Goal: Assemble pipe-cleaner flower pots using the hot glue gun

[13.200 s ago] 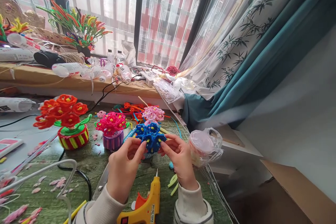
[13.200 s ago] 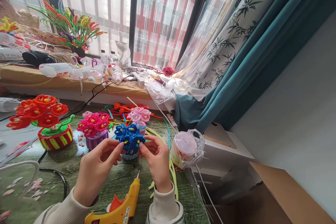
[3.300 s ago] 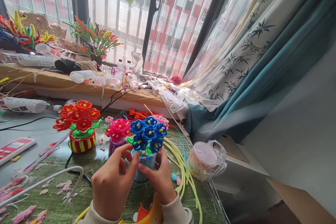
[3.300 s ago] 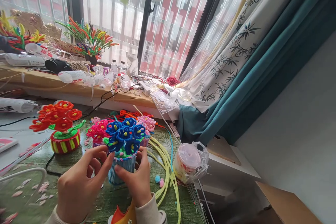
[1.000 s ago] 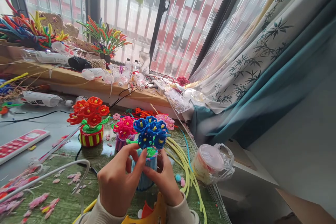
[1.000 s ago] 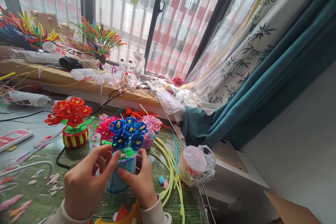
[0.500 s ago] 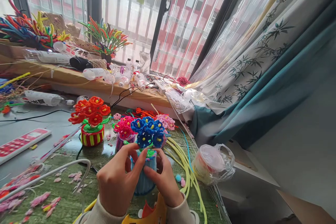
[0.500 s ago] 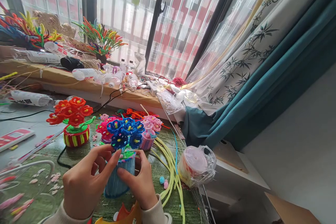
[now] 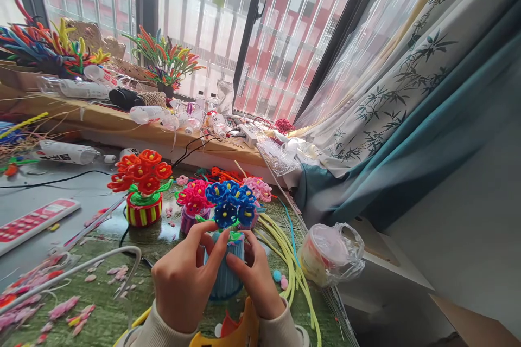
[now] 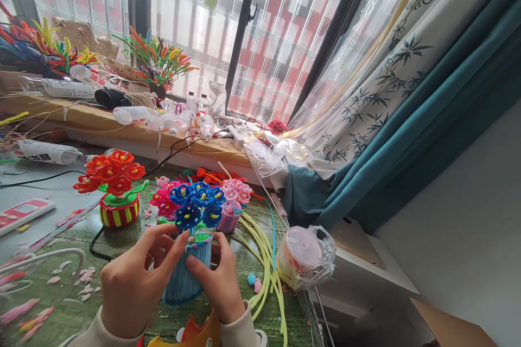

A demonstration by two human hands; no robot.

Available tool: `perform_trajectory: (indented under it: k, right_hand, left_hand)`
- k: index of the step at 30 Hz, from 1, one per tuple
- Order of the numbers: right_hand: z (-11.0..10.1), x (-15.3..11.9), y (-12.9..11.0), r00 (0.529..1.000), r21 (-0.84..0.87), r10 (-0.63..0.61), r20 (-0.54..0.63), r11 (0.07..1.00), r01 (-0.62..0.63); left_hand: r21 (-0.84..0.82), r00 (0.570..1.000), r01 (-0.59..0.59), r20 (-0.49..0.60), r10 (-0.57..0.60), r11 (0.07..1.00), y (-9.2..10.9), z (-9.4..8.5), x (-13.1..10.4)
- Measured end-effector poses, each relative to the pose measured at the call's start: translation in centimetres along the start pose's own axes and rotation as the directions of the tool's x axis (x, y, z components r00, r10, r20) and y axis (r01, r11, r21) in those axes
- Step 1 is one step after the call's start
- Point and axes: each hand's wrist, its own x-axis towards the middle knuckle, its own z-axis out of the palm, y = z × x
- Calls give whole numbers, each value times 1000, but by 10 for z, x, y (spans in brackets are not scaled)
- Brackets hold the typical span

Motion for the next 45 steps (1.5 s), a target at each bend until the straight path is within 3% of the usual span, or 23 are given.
perform_trajectory:
  k: [10,16,20,26,32,36,39,40,43,45]
  right_hand:
    - [1,1,-2,1000,6,3,-2,1000,-3]
    - [0,2,1,997,58,-7,-81,998,12]
    - [0,3,-1,988,83,-48,-146,995,60]
    - [1,5,-9,975,56,-113,-193,990,126]
    - [-4,9,-8,964,70,-137,-226,985,156]
    - [-9,11,-15,954,42,-138,-266,987,155]
    - [-10,4,-24,944,-18,-121,-306,992,122]
    - [-10,0,-26,941,-32,-114,-317,993,110]
    - [-8,-19,-33,937,-37,-85,-339,996,77]
    - [-6,-33,-38,930,-29,-62,-362,998,55]
  left_hand:
    - [8,1000,-3,-7,3,1000,1,0,1]
    - [-4,1000,-10,17,10,1000,-3,1,-3]
    - [1,997,-33,71,33,999,-5,4,-7]
    - [-23,992,29,123,-26,999,-1,6,-11]
    - [-104,982,5,186,14,995,-1,8,-11]
    - [-64,958,56,286,-35,996,-4,4,-14]
    - [25,872,58,486,-63,998,-8,-8,-23]
    - [53,812,36,581,-60,998,-9,-14,-27]
    - [121,579,-88,814,-48,989,-7,-31,-41]
    - [150,480,-156,875,-58,976,-2,-40,-48]
